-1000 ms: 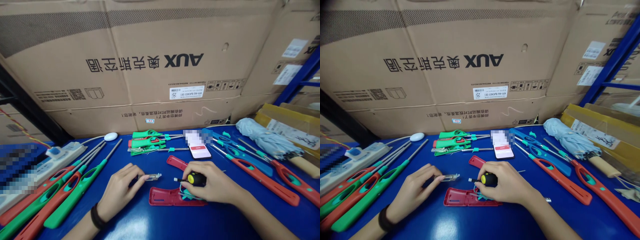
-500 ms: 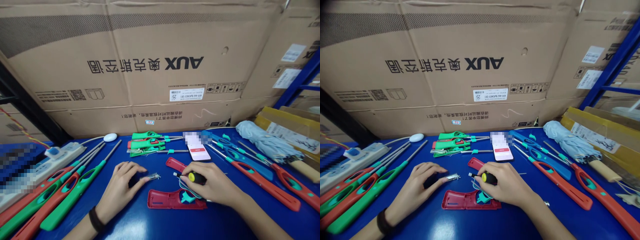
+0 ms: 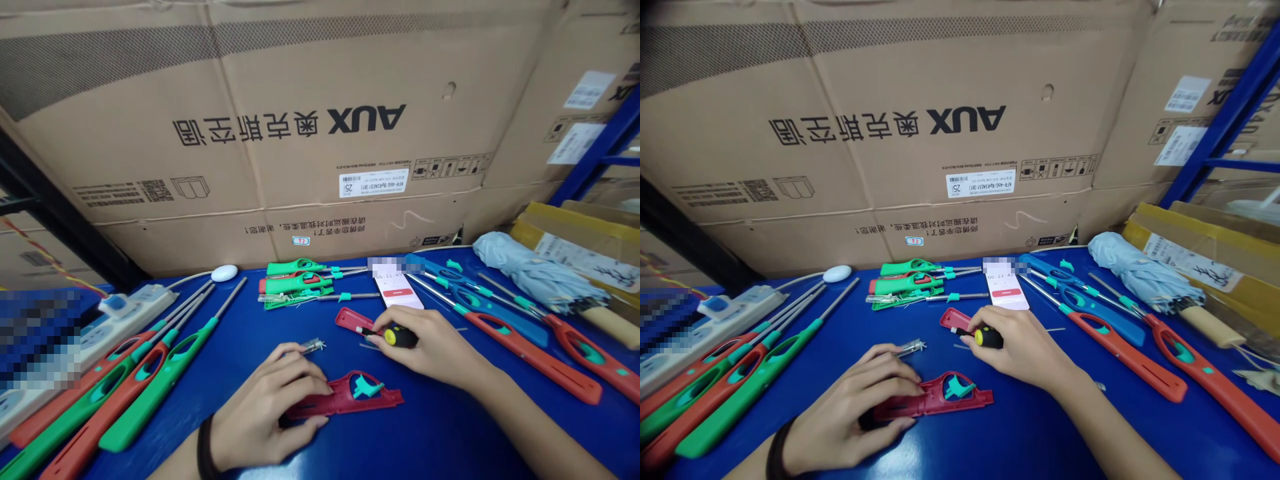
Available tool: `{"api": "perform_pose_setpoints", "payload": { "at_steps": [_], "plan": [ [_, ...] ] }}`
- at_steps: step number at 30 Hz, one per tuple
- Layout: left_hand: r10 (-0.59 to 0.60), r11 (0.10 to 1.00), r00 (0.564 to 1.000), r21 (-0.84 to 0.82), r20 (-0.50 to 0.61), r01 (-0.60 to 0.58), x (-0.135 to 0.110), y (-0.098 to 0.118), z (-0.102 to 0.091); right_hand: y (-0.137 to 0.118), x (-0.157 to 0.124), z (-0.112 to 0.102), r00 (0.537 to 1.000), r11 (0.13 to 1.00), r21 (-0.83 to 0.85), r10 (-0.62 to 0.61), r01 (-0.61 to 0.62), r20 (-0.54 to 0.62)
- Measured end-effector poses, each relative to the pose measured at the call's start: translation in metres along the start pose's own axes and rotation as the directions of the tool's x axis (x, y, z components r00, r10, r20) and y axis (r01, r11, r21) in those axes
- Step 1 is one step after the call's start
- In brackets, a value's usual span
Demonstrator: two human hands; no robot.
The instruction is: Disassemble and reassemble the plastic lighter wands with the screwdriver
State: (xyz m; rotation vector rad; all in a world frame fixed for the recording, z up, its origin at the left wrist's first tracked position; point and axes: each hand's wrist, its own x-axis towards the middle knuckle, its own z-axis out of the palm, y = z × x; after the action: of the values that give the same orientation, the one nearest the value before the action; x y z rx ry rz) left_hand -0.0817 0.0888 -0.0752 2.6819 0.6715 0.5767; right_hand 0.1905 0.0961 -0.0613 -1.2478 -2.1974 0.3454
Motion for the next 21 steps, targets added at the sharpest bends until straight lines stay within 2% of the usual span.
{"api": "perform_pose_setpoints", "payload": {
  "at_steps": [8, 11, 14, 17, 21],
  "plan": [
    [0.02, 0.997, 0.999, 0.073, -0.037, -0.017, -0.001, -0.005, -0.003, -0.004, 0.002, 0.002, 0.998, 0.999, 0.039, -0.014, 0.012, 0.055],
    [-0.053, 0.985, 0.986, 0.155, -0.156, 0.078, -0.002, -0.015, -0.003, -0.007, 0.0, -0.004, 0.985, 0.997, 0.081, -0.009, -0.005, 0.174],
    [-0.166, 0.957, 0.954, 0.193, -0.25, 0.217, -0.004, -0.026, -0.002, -0.009, -0.003, -0.006, 0.954, 0.997, 0.057, 0.036, -0.055, 0.298],
    [-0.271, 0.932, 0.931, 0.177, -0.245, 0.317, -0.005, -0.033, 0.0, -0.008, -0.005, -0.004, 0.939, 0.997, 0.032, 0.055, -0.07, 0.341],
    [-0.33, 0.917, 0.92, 0.16, -0.209, 0.365, -0.005, -0.036, 0.001, -0.008, -0.003, -0.001, 0.931, 0.998, 0.064, -0.002, -0.023, 0.365]
  ]
}}
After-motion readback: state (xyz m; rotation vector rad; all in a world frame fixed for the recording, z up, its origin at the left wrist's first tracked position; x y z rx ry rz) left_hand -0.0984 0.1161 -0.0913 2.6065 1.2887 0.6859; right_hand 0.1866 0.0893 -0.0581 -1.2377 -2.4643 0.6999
